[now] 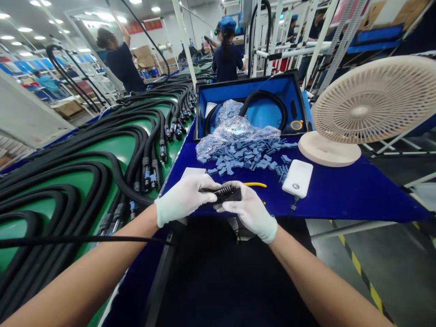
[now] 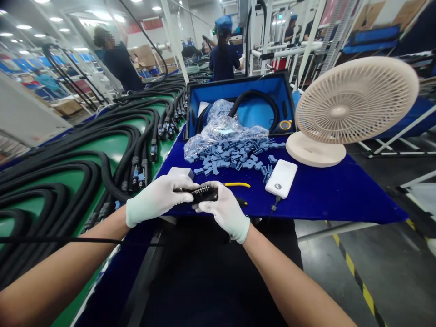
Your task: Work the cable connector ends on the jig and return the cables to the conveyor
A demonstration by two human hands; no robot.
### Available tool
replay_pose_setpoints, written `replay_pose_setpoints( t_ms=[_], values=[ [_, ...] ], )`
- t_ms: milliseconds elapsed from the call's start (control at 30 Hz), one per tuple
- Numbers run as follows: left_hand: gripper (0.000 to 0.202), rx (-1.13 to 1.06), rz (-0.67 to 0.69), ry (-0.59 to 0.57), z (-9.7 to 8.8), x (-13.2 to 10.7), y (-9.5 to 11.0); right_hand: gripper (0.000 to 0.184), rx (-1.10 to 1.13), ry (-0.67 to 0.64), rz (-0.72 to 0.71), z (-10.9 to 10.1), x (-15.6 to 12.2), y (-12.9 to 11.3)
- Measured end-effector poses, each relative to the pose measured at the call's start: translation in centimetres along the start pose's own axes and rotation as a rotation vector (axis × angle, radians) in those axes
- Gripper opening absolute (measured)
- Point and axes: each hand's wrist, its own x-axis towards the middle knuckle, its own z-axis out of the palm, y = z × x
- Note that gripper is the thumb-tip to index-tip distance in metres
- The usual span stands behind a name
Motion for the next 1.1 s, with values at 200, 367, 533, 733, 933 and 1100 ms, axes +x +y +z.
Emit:
replay_pose_setpoints(
  t_ms=[200, 367, 533, 733, 933, 1100],
  values=[
    [0.024, 0.051, 0.183, -0.004, 1.6, -0.7, -0.8, 0.076, -0.026, -0.091, 0.088, -0.4, 0.1, 0.1],
    [0.035, 0.023, 0.245, -0.002, 2.1, -0.4, -1.6, 0.059, -0.093, -0.131, 0.023, -0.1, -0.1, -0.3],
    [0.115, -0.137, -0.083, 0.107, 2.0, 1.0, -2.1, 0.046, -0.217, -0.046, -0.071, -0.3, -0.2, -0.5],
    [0.025, -0.039, -0.135, 0.497, 4.7, -2.5, -0.7, 0.037, -0.142, 0.056, -0.219, 0.4, -0.9, -0.1],
    [0.026, -1.297, -0.356, 0.683, 6.1, -5.2, -2.1, 0.046, -0.284, -0.156, -0.193, 2.2, -2.2, 1.5],
    [0.015, -1.433, -0.178, 0.864, 2.0, -4.8, -4.0, 0.028, -1.092, 0.032, -0.238, -1.1, 4.4, -1.6]
  ],
)
